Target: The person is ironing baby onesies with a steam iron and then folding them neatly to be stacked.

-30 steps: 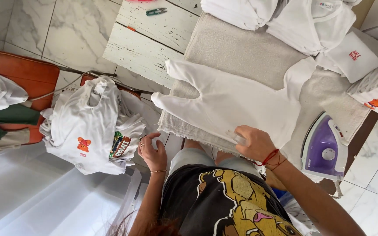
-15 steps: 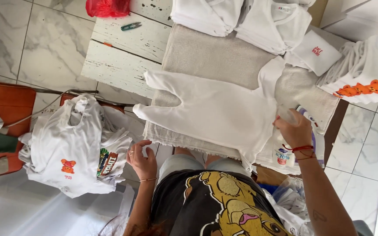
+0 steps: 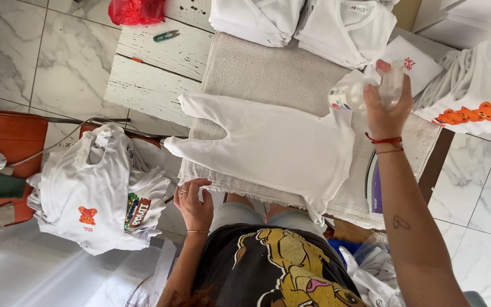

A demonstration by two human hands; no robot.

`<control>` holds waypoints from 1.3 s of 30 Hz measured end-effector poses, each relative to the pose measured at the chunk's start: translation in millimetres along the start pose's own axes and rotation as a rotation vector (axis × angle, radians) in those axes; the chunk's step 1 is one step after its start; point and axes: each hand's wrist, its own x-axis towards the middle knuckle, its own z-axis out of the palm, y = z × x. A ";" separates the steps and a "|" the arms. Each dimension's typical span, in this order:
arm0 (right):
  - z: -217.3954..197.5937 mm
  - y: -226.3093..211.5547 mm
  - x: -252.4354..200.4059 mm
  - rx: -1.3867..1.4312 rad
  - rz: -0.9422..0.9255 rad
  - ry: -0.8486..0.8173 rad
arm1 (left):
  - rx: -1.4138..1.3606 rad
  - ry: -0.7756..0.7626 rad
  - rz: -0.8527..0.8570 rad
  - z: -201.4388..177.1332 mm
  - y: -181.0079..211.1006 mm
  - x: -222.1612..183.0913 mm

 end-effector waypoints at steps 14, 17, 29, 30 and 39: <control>-25.2 21.4 -2.9 -0.435 -0.273 -0.166 | 0.024 -0.145 -0.005 20.7 10.8 -2.3; -94.1 32.9 -77.0 -0.701 0.289 -0.153 | -0.019 -0.117 -0.107 20.7 5.1 1.3; -67.3 3.1 -127.4 -0.640 0.277 -0.353 | -0.149 0.054 -0.724 32.3 -38.1 47.0; -46.6 13.0 -132.7 -0.647 0.277 -0.352 | -0.154 0.048 -0.726 37.2 -49.2 45.3; 147.6 -48.6 -129.4 -0.529 -0.352 -0.858 | -0.158 -0.035 -0.578 42.5 -94.9 42.0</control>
